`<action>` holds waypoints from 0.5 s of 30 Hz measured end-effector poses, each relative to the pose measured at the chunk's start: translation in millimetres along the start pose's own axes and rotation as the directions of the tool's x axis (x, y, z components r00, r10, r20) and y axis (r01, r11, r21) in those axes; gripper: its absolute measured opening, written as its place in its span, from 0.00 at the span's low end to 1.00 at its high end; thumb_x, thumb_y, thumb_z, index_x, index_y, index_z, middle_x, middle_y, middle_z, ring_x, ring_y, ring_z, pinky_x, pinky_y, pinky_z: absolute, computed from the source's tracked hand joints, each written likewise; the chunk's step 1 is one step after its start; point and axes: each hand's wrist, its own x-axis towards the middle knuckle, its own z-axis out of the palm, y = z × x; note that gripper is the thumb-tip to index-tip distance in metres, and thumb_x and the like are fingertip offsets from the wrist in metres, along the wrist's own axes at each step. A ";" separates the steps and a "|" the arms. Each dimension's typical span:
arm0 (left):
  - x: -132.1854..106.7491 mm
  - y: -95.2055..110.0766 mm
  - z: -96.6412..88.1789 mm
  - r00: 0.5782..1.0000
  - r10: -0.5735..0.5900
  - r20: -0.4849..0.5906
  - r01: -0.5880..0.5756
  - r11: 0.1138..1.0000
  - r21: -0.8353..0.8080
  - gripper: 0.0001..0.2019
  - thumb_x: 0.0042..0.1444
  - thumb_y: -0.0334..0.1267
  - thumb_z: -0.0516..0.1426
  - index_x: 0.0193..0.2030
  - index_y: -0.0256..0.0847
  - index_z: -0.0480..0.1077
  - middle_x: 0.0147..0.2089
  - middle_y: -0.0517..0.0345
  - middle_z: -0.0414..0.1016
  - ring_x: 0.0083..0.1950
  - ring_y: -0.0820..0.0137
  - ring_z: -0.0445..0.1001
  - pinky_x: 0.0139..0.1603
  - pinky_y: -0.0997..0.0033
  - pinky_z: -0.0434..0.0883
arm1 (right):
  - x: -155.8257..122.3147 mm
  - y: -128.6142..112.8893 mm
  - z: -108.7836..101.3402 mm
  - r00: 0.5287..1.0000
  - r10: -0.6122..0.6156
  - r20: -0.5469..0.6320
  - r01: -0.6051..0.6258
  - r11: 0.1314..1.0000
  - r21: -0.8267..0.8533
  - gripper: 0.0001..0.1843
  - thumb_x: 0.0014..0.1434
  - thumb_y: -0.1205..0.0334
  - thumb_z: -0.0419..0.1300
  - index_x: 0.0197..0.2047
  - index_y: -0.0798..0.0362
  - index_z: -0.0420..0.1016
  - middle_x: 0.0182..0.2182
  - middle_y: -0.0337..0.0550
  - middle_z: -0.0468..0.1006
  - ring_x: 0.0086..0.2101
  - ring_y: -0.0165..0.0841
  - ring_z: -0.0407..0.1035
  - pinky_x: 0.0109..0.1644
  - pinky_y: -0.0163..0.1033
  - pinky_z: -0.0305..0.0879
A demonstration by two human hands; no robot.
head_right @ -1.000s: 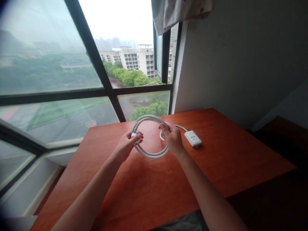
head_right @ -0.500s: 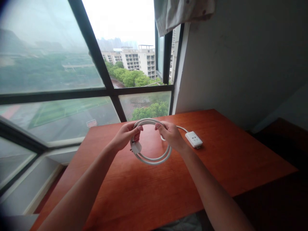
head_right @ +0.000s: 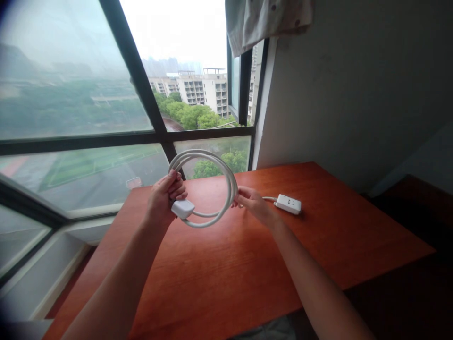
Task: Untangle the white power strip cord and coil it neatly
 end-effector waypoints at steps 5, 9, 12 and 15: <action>10.9 23.5 -15.7 0.984 0.139 -0.116 -0.141 0.990 -0.010 0.12 0.52 0.38 0.64 0.29 0.36 0.64 0.17 0.72 0.50 0.14 0.85 0.51 0.14 0.85 0.56 | -12.4 12.8 -10.2 1.000 0.000 -0.002 -0.001 0.948 -0.318 0.13 0.56 0.51 0.62 0.35 0.53 0.76 0.26 0.40 0.76 0.29 0.32 0.70 0.35 0.37 0.66; 15.5 29.0 -33.5 0.954 0.223 -0.202 -0.220 0.975 0.037 0.12 0.53 0.38 0.63 0.28 0.36 0.63 0.16 0.72 0.52 0.13 0.84 0.51 0.13 0.84 0.56 | -18.9 -12.9 -18.6 0.949 -0.143 -0.282 0.032 0.931 -0.363 0.13 0.57 0.51 0.61 0.38 0.52 0.75 0.25 0.38 0.75 0.23 0.29 0.67 0.28 0.34 0.63; 15.7 23.1 -38.5 0.953 0.197 -0.231 -0.204 0.979 -0.008 0.13 0.53 0.38 0.63 0.28 0.37 0.62 0.16 0.73 0.52 0.13 0.84 0.52 0.14 0.84 0.57 | -12.7 -45.3 -18.6 0.892 -0.244 -0.381 0.091 0.921 -0.379 0.13 0.58 0.51 0.60 0.39 0.52 0.74 0.25 0.37 0.73 0.20 0.26 0.62 0.23 0.32 0.57; 14.9 16.4 -35.3 0.955 0.157 -0.251 -0.183 0.980 -0.081 0.12 0.54 0.38 0.62 0.29 0.36 0.62 0.16 0.73 0.52 0.13 0.84 0.52 0.14 0.84 0.57 | 0.5 -69.3 -12.9 0.877 -0.249 -0.410 0.158 0.957 -0.244 0.14 0.58 0.49 0.60 0.39 0.52 0.73 0.25 0.38 0.72 0.19 0.24 0.58 0.19 0.31 0.52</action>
